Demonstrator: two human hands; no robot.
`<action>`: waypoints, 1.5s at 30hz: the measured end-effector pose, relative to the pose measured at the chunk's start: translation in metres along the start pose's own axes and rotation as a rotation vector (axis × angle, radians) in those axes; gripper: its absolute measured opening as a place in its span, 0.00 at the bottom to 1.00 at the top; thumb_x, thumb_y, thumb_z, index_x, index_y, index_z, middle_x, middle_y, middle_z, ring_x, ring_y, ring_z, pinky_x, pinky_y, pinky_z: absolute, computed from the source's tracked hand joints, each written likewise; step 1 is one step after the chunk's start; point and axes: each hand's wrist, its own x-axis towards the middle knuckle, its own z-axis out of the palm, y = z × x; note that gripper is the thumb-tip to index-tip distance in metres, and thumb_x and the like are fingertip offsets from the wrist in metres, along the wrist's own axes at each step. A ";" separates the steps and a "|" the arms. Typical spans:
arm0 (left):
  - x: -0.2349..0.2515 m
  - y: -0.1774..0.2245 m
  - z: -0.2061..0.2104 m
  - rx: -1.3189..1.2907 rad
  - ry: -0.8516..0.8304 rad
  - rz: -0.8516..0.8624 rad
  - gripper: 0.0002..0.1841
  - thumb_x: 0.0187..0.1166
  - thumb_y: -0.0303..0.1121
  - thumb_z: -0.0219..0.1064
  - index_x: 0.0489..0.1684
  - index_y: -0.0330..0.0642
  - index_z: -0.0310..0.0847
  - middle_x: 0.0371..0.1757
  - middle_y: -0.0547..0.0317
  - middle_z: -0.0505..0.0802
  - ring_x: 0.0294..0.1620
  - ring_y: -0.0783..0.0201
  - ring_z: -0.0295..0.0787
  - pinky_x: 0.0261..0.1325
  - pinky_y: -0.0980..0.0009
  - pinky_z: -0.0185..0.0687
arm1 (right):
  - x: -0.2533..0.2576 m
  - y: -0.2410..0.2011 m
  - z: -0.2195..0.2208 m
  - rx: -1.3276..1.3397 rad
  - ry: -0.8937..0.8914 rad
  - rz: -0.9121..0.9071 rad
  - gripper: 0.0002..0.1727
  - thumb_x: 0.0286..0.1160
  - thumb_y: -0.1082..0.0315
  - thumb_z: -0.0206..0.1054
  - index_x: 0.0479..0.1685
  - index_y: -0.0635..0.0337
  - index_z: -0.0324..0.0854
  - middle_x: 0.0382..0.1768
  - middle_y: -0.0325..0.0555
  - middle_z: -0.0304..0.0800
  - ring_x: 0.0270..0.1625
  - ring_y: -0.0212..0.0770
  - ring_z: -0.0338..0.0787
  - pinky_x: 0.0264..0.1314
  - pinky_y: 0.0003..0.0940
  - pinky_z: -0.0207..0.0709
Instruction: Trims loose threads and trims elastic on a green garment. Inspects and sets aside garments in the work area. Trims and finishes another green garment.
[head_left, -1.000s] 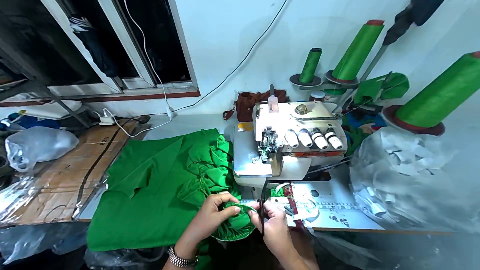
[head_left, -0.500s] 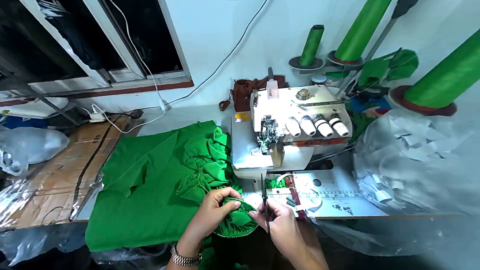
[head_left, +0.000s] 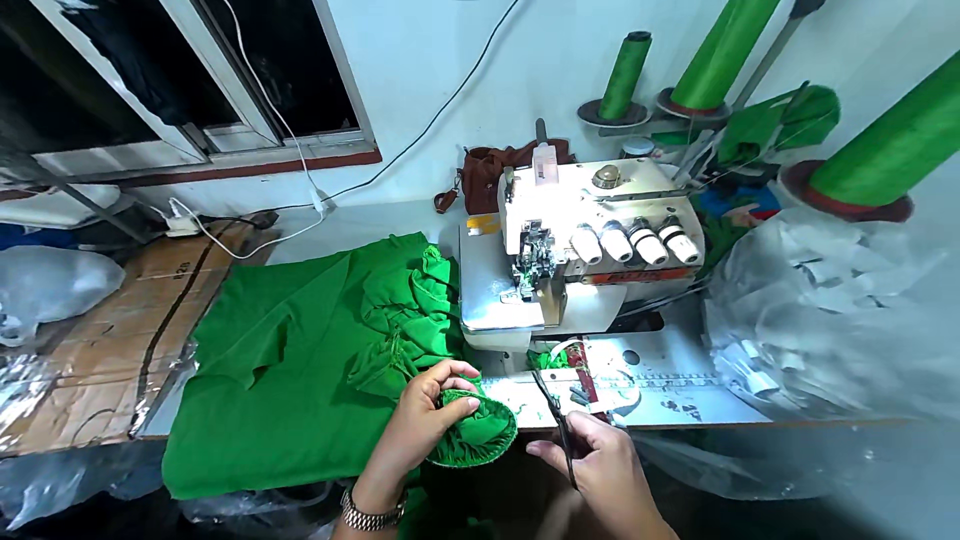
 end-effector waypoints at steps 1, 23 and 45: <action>0.000 0.001 0.001 0.005 0.007 0.012 0.14 0.71 0.28 0.74 0.54 0.43 0.88 0.41 0.57 0.95 0.45 0.64 0.93 0.51 0.69 0.88 | 0.001 -0.004 0.004 0.068 -0.017 0.010 0.28 0.56 0.33 0.78 0.23 0.51 0.87 0.23 0.29 0.82 0.25 0.20 0.77 0.28 0.20 0.73; -0.033 0.007 0.025 0.744 0.353 0.657 0.08 0.78 0.30 0.63 0.41 0.43 0.90 0.45 0.57 0.92 0.43 0.70 0.90 0.46 0.76 0.87 | 0.008 -0.043 0.050 0.439 0.117 0.004 0.10 0.61 0.69 0.71 0.39 0.63 0.90 0.30 0.35 0.89 0.24 0.17 0.79 0.28 0.12 0.74; -0.041 -0.008 0.029 0.644 0.274 0.568 0.05 0.76 0.29 0.63 0.40 0.42 0.85 0.43 0.58 0.91 0.40 0.71 0.88 0.43 0.77 0.86 | 0.029 -0.035 0.054 0.469 0.118 0.052 0.05 0.64 0.72 0.70 0.36 0.61 0.89 0.22 0.34 0.86 0.18 0.21 0.80 0.21 0.16 0.76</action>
